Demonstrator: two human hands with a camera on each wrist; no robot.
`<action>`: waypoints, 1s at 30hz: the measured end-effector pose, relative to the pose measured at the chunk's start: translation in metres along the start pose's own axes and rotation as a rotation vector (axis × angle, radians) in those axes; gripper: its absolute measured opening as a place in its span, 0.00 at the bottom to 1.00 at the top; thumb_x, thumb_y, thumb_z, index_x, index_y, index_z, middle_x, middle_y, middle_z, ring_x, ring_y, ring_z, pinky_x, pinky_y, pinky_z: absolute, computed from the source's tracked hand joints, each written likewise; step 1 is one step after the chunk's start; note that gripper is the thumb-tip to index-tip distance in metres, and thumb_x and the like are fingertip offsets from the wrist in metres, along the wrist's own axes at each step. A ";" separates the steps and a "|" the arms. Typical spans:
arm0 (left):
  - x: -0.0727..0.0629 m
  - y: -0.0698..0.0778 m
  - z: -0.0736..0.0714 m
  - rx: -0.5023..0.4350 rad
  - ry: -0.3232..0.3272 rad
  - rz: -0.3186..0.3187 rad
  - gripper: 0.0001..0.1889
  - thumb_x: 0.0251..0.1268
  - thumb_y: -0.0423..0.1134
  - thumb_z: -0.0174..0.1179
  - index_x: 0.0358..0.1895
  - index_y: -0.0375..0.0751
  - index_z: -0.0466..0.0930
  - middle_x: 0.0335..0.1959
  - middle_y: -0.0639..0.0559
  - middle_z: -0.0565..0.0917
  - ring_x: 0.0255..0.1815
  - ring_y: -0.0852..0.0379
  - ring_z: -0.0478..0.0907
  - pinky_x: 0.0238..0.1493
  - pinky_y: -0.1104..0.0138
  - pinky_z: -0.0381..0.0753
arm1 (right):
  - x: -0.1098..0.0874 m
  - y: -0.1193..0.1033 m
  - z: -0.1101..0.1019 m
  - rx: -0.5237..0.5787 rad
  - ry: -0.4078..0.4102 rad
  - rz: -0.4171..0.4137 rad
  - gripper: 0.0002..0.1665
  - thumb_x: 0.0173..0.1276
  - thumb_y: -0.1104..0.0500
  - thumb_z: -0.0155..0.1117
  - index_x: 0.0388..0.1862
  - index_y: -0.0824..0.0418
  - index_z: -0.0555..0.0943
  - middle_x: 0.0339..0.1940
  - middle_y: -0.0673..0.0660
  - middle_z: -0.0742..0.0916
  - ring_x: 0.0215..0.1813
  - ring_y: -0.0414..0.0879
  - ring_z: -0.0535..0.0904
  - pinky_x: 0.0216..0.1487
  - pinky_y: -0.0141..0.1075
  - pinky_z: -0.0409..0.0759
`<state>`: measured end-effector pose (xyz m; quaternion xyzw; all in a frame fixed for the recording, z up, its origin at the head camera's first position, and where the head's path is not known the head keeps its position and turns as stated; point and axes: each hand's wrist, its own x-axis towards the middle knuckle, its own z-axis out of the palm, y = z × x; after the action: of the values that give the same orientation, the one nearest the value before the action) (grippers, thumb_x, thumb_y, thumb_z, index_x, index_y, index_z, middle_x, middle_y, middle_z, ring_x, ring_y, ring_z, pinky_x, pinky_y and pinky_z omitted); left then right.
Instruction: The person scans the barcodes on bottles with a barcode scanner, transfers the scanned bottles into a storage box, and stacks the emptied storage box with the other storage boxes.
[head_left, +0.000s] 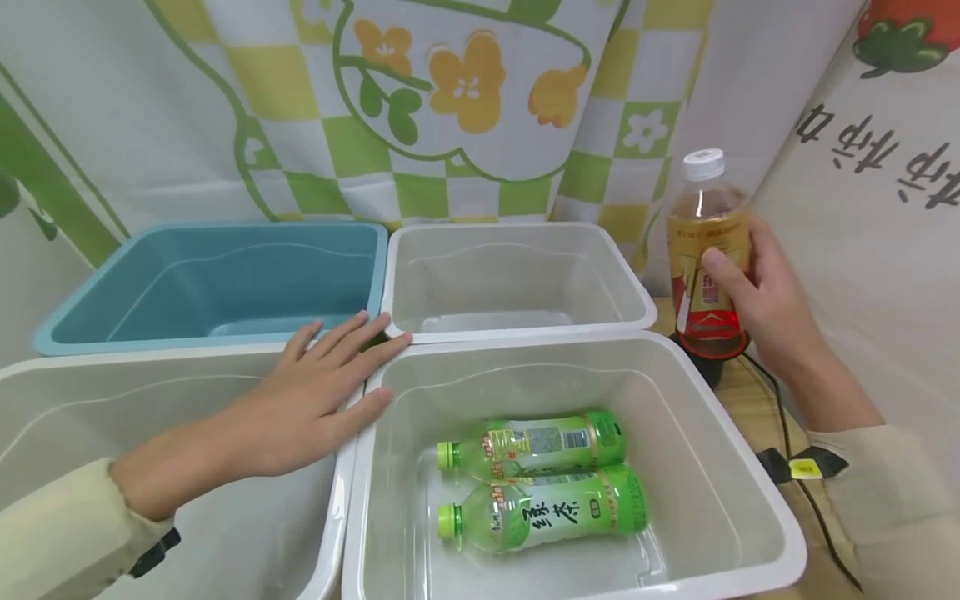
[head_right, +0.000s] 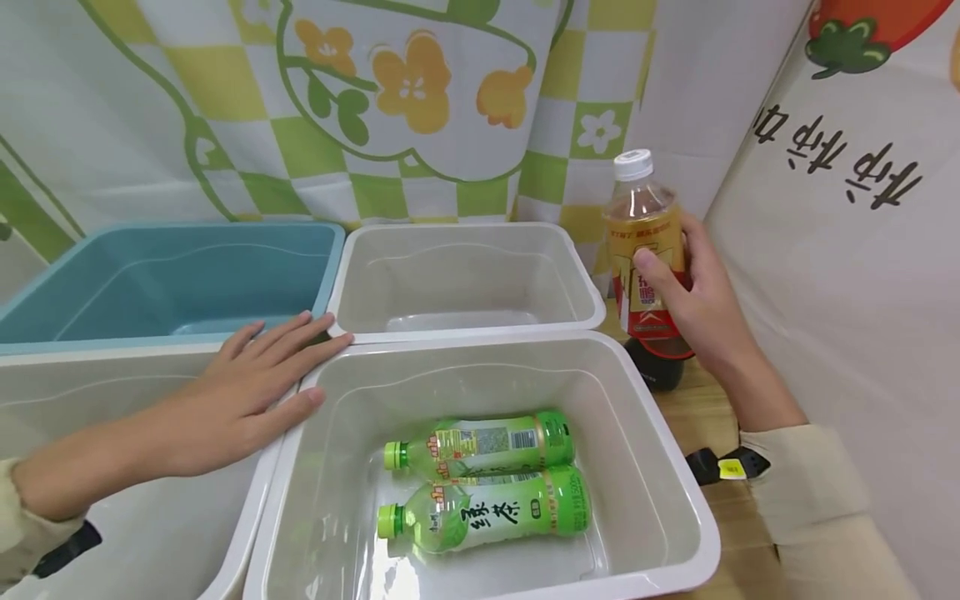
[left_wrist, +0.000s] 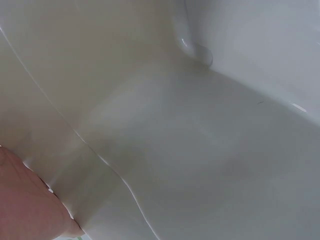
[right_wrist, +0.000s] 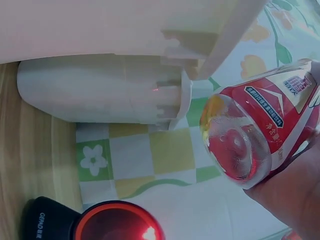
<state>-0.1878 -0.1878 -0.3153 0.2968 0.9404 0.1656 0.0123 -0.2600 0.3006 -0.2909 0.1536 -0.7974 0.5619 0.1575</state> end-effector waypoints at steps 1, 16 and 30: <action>0.000 0.001 0.000 0.000 0.001 -0.003 0.32 0.87 0.60 0.42 0.87 0.66 0.50 0.90 0.51 0.48 0.91 0.39 0.42 0.80 0.28 0.37 | 0.002 -0.002 0.000 -0.045 -0.021 0.007 0.33 0.83 0.56 0.53 0.83 0.46 0.60 0.63 0.44 0.79 0.57 0.42 0.77 0.49 0.23 0.80; -0.002 0.002 0.001 -0.011 0.007 -0.007 0.31 0.87 0.59 0.41 0.87 0.66 0.50 0.90 0.51 0.48 0.91 0.39 0.42 0.80 0.28 0.37 | 0.023 -0.025 0.019 -0.338 -0.176 -0.086 0.35 0.76 0.57 0.65 0.78 0.46 0.66 0.64 0.62 0.83 0.49 0.35 0.82 0.43 0.22 0.83; -0.001 0.001 0.002 0.007 0.022 -0.007 0.31 0.87 0.60 0.42 0.87 0.66 0.51 0.90 0.49 0.50 0.91 0.37 0.43 0.79 0.27 0.38 | 0.041 -0.035 0.043 -0.523 -0.318 -0.101 0.38 0.70 0.48 0.73 0.77 0.43 0.72 0.57 0.58 0.86 0.49 0.49 0.78 0.42 0.33 0.80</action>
<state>-0.1862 -0.1867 -0.3166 0.2917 0.9421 0.1654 0.0015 -0.2861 0.2457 -0.2575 0.2334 -0.9210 0.2978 0.0927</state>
